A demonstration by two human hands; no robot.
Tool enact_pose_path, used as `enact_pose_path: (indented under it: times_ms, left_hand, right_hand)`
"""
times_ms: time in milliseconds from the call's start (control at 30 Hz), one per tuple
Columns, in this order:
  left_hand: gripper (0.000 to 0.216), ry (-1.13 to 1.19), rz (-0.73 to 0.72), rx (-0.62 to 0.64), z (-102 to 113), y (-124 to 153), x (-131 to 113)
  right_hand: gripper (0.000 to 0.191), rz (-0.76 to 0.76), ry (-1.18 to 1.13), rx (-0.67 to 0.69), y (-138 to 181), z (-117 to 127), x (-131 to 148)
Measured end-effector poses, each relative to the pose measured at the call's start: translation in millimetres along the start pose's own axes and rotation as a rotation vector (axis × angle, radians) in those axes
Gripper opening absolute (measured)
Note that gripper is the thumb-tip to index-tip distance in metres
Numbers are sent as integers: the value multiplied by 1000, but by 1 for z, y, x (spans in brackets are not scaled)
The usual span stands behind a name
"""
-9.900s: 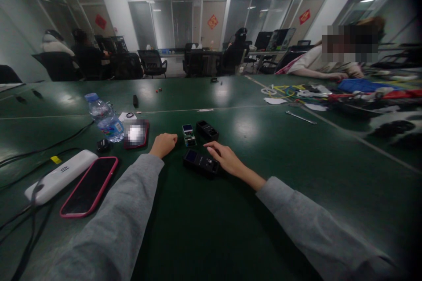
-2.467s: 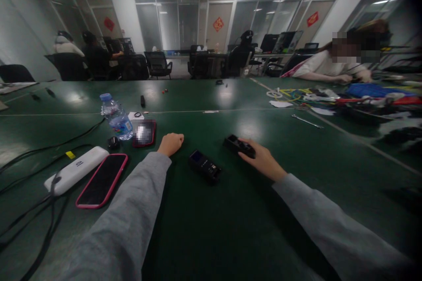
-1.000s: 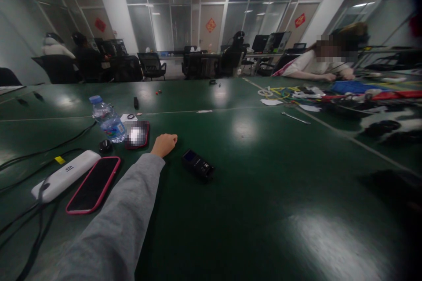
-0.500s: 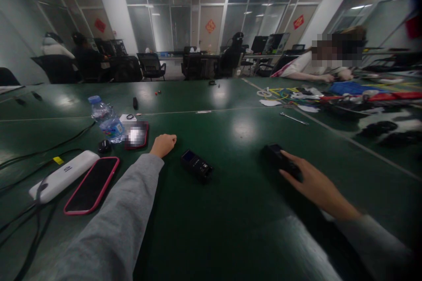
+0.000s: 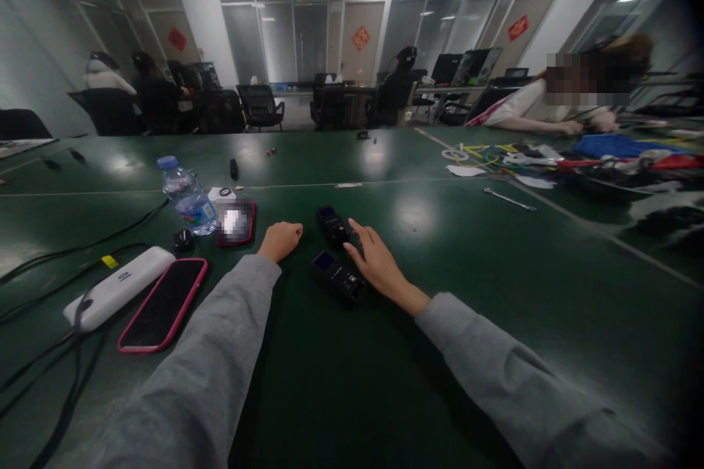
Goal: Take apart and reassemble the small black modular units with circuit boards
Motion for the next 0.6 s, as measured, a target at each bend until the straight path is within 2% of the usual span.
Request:
enact_pose_path:
  times_ms: [133,233,467,600]
  left_hand:
    - [31,-15,-7,0,-2,-1,1]
    - [31,-15,-3,-4,-2,-2,1]
    - [29,-7,1,4,-3,-1,1]
    - [30,-6,-12,1,-2,-1,0]
  right_hand:
    - [37,-2,-147,-143,8,14,4]
    - [32,30,-291,-146,10,18,15]
    - [29,97,-458,-45,21,17,45]
    - [36,131,-385,141,30,6,54]
Point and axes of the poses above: each hand's wrist, its own y-axis away from the middle knuckle, its own z-axis out of the back of the hand, x = y × z, the point moved 5 cm from there along -y, towards the middle knuckle, and after that the axes turned 5 degrees about x, right-handed, at the moved point
